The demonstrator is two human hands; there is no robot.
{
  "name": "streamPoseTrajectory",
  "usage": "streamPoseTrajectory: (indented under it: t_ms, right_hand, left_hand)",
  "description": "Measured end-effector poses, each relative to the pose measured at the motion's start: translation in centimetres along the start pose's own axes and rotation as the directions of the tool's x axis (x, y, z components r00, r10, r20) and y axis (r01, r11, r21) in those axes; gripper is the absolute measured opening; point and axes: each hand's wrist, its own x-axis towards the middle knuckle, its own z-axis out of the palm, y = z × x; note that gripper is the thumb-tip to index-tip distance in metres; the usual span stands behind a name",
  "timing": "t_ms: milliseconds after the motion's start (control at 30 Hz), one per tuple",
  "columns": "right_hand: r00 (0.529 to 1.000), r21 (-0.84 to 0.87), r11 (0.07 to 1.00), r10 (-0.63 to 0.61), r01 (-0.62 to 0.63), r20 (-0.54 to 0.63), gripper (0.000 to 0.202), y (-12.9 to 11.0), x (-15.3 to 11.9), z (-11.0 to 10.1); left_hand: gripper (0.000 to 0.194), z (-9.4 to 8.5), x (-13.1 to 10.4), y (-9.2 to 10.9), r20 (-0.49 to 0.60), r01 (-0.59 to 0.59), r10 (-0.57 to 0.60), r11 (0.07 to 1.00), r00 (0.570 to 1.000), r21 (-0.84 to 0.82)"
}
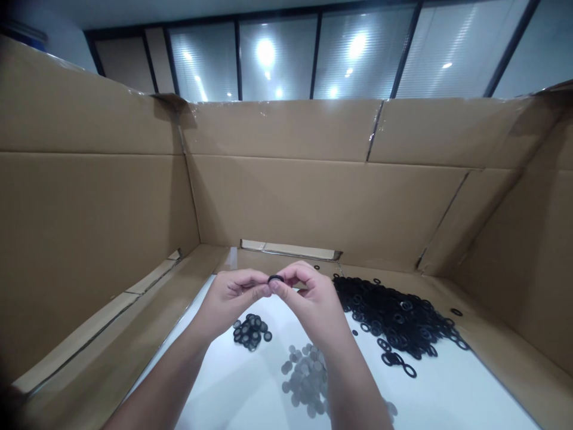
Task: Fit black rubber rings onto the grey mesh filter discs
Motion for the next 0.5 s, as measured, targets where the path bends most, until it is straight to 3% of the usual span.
streamPoseTrajectory:
  t_ms: [267, 500]
  right_hand:
    - [1.000, -0.105, 0.994, 0.013, -0.013, -0.004, 0.026, -0.6, -0.7, 0.0]
    - [1.000, -0.176, 0.984, 0.009, -0.004, 0.028, 0.023, -1.0, -1.3, 0.3]
  left_hand:
    - [0.019, -0.4, -0.2, 0.5, 0.010, -0.228, 0.235, 0.926, 0.972, 0.300]
    - [0.015, -1.0, -0.2, 0.5, 0.085, -0.338, 0.327, 0.900, 0.941, 0.275]
